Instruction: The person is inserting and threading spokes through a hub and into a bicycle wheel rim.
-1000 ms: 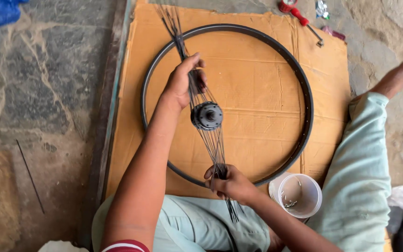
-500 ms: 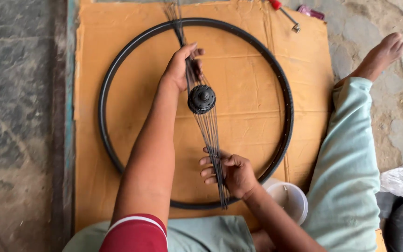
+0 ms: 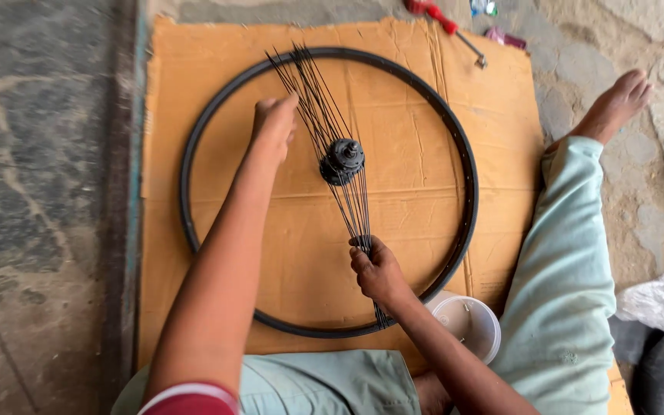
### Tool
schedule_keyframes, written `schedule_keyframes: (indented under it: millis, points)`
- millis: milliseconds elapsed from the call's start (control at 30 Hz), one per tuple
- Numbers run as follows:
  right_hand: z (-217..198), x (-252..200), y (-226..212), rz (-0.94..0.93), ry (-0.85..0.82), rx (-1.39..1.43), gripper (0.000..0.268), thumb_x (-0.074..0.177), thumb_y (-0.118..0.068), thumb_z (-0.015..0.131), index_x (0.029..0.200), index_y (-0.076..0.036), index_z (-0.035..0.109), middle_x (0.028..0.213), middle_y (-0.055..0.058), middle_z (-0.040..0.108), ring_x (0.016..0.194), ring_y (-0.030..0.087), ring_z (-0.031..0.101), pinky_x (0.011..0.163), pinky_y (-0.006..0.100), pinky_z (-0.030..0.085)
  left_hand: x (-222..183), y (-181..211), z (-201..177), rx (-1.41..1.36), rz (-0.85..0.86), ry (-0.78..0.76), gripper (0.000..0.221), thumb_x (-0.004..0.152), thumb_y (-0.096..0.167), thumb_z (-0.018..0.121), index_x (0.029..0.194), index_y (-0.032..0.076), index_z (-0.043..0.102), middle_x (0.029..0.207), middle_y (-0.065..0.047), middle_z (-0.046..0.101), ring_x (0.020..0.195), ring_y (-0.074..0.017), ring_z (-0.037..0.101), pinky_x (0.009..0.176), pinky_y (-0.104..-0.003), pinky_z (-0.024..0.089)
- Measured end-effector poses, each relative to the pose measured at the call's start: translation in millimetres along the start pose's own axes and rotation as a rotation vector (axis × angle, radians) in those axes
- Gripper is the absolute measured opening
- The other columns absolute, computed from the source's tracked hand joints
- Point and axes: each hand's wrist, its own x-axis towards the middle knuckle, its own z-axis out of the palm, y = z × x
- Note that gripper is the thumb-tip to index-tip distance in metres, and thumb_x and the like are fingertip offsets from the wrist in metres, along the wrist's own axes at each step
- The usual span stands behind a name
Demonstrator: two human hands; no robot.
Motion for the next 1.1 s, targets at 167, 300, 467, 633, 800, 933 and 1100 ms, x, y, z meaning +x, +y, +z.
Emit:
schedule_keyframes:
  millis: [167,300,467,633,800,933,1100]
  points:
    - [17,16,10,-0.074,0.033,-0.013,0.018,0.100,-0.021,0.061,0.112,-0.009,0.058,0.071,-0.001,0.053,0.047,0.008,0.042,0.039,0.026,0.035,-114,21,-42,0.152,0.137,-0.170,0.009,0.088,0.016,0.068,0.085,0.009,0.063,0.069,-0.006,0.063,0.055,-0.0146,0.055,0.044,-0.027,0.038]
    - [37,9,3,-0.084,0.050,-0.035,0.018,0.099,-0.023,0.061,0.109,-0.008,0.057,0.070,-0.001,0.051,0.047,0.008,0.041,0.038,0.027,0.033,-196,-1,-42,0.073,0.034,-0.241,0.011,0.088,0.014,0.069,0.097,0.010,0.065,0.085,-0.001,0.068,0.070,-0.0103,0.064,0.058,-0.024,0.051]
    - [39,17,12,-0.091,0.099,-0.046,0.013,0.097,-0.022,0.060,0.107,-0.014,0.057,0.070,-0.001,0.053,0.047,0.008,0.044,0.038,0.027,0.035,-156,-120,-2,-0.089,0.100,-0.070,0.013,0.093,0.016,0.070,0.100,0.005,0.069,0.086,-0.003,0.073,0.072,-0.0083,0.065,0.061,-0.024,0.053]
    - [29,1,4,-0.087,0.035,0.001,0.018,0.099,-0.024,0.062,0.103,-0.008,0.054,0.070,0.000,0.049,0.048,0.010,0.041,0.039,0.027,0.034,-161,-101,32,-0.082,0.233,-0.005,0.017,0.093,0.016,0.075,0.098,0.000,0.071,0.078,-0.003,0.067,0.060,-0.0069,0.058,0.051,-0.025,0.049]
    - [18,5,9,-0.103,-0.012,-0.061,0.027,0.098,-0.026,0.065,0.103,-0.004,0.051,0.071,0.004,0.051,0.049,0.013,0.049,0.041,0.031,0.042,-180,-78,35,-0.051,0.163,0.024,0.019,0.091,0.015,0.076,0.099,-0.001,0.070,0.071,-0.002,0.066,0.052,-0.0089,0.057,0.043,-0.026,0.047]
    - [13,6,-16,-0.290,0.147,-0.287,0.040,0.100,-0.030,0.066,0.123,0.001,0.057,0.088,0.011,0.069,0.064,0.015,0.064,0.054,0.030,0.052,-175,-76,29,-0.222,0.139,0.024,0.015,0.091,0.009,0.075,0.099,-0.003,0.070,0.073,-0.005,0.067,0.055,-0.0106,0.061,0.045,-0.027,0.053]
    - [-5,25,-16,-0.588,0.389,-0.493,0.032,0.098,-0.025,0.069,0.116,0.001,0.073,0.090,0.014,0.079,0.073,0.016,0.072,0.067,0.029,0.057,-173,-74,30,-0.276,0.075,0.061,0.016,0.092,0.007,0.073,0.101,-0.006,0.071,0.078,-0.008,0.069,0.059,-0.0116,0.064,0.046,-0.028,0.056]
